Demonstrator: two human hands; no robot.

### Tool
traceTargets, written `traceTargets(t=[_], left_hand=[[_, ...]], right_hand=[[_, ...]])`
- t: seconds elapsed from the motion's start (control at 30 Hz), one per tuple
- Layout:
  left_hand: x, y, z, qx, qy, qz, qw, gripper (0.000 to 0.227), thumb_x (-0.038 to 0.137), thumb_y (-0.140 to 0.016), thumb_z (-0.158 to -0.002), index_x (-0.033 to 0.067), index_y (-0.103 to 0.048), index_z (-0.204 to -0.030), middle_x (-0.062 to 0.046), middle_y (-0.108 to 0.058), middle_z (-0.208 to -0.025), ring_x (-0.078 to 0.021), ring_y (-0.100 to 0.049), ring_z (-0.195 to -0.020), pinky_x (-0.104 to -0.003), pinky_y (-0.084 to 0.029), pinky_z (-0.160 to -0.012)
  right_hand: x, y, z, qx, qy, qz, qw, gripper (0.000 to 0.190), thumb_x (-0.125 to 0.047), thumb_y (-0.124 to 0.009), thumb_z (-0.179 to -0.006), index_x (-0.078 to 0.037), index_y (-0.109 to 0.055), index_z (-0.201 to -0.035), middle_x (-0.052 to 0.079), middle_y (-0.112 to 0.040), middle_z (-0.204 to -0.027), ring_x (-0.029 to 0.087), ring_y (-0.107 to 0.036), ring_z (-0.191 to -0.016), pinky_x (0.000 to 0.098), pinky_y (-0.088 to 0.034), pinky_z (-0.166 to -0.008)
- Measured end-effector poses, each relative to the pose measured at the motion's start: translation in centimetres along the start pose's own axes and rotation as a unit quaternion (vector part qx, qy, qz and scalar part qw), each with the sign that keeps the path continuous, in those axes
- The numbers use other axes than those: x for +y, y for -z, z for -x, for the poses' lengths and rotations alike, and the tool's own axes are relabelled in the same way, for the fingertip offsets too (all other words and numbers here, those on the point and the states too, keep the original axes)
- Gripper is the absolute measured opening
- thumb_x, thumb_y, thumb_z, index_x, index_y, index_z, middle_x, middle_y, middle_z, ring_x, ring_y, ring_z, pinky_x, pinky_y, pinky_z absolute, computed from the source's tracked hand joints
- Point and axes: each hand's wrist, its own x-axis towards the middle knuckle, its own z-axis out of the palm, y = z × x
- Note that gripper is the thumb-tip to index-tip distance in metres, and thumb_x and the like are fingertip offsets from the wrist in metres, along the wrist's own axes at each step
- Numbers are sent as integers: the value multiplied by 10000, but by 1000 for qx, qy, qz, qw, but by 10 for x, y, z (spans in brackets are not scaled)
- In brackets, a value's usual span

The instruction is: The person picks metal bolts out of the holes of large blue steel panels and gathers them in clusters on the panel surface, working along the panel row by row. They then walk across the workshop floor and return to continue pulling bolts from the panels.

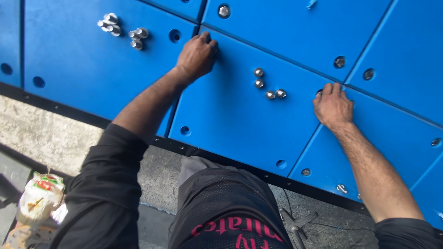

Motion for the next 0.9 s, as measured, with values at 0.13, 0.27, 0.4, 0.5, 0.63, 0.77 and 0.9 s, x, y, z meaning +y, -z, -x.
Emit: traceTargets(t=[0.13, 0.27, 0.4, 0.5, 0.63, 0.77, 0.9], left_hand=[[-6, -10, 5, 8, 28, 42, 999, 149, 89, -771, -876, 62, -732, -1018, -157, -651, -1085, -338, -659, -1028, -441, -568, -875], [-21, -11, -10, -6, -97, -48, 994, 143, 97, -749, -919, 69, -738, -1058, -139, -649, -1157, -313, -635, -1110, -424, -580, -916], [-22, -4, -20, -83, -206, -168, 961, 265, 116, -733, -867, 166, -741, -1127, -76, -612, -1294, -273, -601, -1180, -349, -584, -925], [-14, 14, -31, -184, -275, -240, 913, 443, 183, -725, -872, 210, -650, -1307, -89, -587, -1258, -277, -562, -1209, -311, -608, -826], [-16, 24, -34, -211, -363, -317, 850, 357, 160, -736, -889, 213, -670, -1236, -2, -579, -1262, -247, -518, -1303, -228, -605, -861], [0, 14, -20, -184, -263, -194, 927, 262, 220, -745, -922, 212, -692, -1178, -1, -602, -1261, -217, -570, -1208, -328, -572, -973], [55, 9, 18, -91, -135, 53, 985, 328, 323, -772, -903, 150, -668, -1163, -82, -636, -1125, -273, -629, -1056, -439, -553, -874]], right_hand=[[-3, -9, -1, -13, 5, 37, 999, 473, -326, -401, -1104, 90, -504, -1302, 314, -468, -1358, 419, -627, -1065, 665, -545, -767], [1, -2, 3, -17, -13, 65, 998, 484, -356, -415, -1140, 98, -522, -1272, 275, -513, -1252, 362, -644, -992, 569, -586, -706], [15, -3, 9, 19, 76, 135, 988, 442, -384, -402, -1182, 17, -568, -1268, 188, -550, -1216, 306, -639, -1025, 488, -592, -759], [21, 3, 4, 41, 136, 187, 972, 399, -363, -395, -1129, -26, -587, -1220, 146, -567, -1159, 271, -638, -1067, 505, -588, -797], [12, -7, -3, 7, 89, 135, 987, 430, -378, -399, -1120, -2, -587, -1206, 184, -599, -1177, 307, -662, -1068, 526, -598, -758], [-6, -12, -10, -36, -79, 31, 996, 454, -373, -408, -1155, 38, -599, -1170, 223, -701, -954, 374, -728, -846, 593, -549, -825], [-16, -12, -7, 17, -146, -14, 989, 430, -394, -502, -1142, -12, -683, -1067, 186, -704, -886, 393, -708, -872, 582, -555, -832]])
